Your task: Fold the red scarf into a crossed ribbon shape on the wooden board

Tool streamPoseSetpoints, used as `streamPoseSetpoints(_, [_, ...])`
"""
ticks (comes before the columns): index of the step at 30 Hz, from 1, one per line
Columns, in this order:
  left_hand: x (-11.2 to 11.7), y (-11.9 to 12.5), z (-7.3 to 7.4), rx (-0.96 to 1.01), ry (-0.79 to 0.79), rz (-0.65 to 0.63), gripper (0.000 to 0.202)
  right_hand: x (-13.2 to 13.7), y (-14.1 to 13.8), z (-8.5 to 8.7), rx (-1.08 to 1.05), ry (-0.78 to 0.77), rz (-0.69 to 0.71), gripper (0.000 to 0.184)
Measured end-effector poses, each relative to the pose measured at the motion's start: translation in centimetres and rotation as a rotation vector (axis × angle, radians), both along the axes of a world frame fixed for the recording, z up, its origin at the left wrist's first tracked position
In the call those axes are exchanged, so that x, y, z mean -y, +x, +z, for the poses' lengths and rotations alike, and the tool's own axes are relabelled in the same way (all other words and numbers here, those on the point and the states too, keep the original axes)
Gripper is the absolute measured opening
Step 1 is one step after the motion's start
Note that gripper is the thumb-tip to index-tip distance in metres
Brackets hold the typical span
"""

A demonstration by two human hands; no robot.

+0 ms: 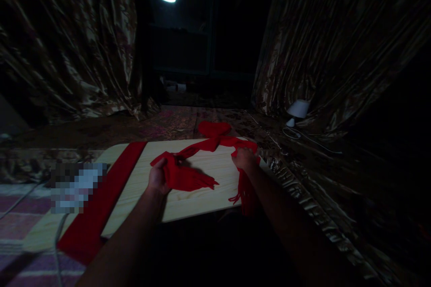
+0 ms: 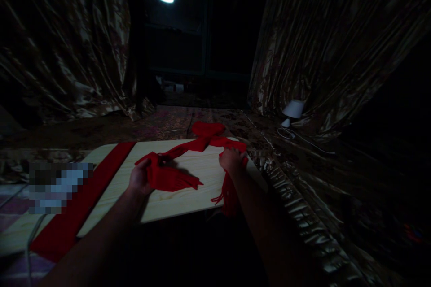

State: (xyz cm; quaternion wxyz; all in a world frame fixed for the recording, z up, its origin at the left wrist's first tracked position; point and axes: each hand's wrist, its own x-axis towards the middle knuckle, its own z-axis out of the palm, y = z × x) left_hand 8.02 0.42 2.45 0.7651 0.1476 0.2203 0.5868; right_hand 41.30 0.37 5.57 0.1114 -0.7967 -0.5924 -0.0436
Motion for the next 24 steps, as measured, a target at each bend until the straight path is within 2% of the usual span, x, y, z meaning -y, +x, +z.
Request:
streamPoseSetpoints(3, [0.3, -0.3, 0.4, -0.086, 0.026, -0.028, 0.030, -0.6, -2.8, 0.6, 0.016, 0.100, 0.198, 0.031])
streamPoseSetpoints(6, [0.6, -0.3, 0.7, -0.157, 0.021, -0.066, 0.032, -1.9, -5.5, 1.3, 0.008, 0.114, 0.379, 0.025])
streamPoseSetpoints(8, [0.9, -0.2, 0.7, -0.183, 0.009, -0.099, 0.036, -3.0, -7.0, 1.6, 0.010, 0.117, 0.455, 0.034])
streamPoseSetpoints(11, [1.6, -0.5, 0.6, -0.191, 0.005, -0.172, 0.039, -4.9, -8.7, 1.9, 0.025, 0.070, 0.510, 0.065])
streamPoseSetpoints(13, [2.4, -1.3, 0.6, -0.183, 0.019, -0.252, 0.038, -6.2, -9.3, 1.7, 0.052, 0.027, 0.566, 0.075])
streamPoseSetpoints(15, [3.3, -2.7, 0.7, -0.192, 0.029, -0.356, 0.037, -7.3, -9.5, 1.5, 0.089, -0.010, 0.660, 0.068])
streamPoseSetpoints(18, [4.7, -5.7, 1.0, -0.316, 0.015, -0.428, 0.032, -8.4, -9.2, 1.2, 0.121, -0.047, 0.725, 0.031])
streamPoseSetpoints(20, [5.4, -7.7, 1.3, -0.469, 0.010, -0.400, 0.028, -8.6, -8.9, 1.2, 0.116, -0.058, 0.679, 0.017])
streamPoseSetpoints(22, [5.7, -9.2, 1.7, -0.625, 0.023, -0.391, 0.025, -8.6, -8.6, 1.5, 0.092, -0.048, 0.616, 0.014])
streamPoseSetpoints(24, [5.7, -9.8, 2.2, -0.752, 0.067, -0.448, 0.027, -8.6, -8.3, 2.1, 0.039, 0.009, 0.554, 0.014])
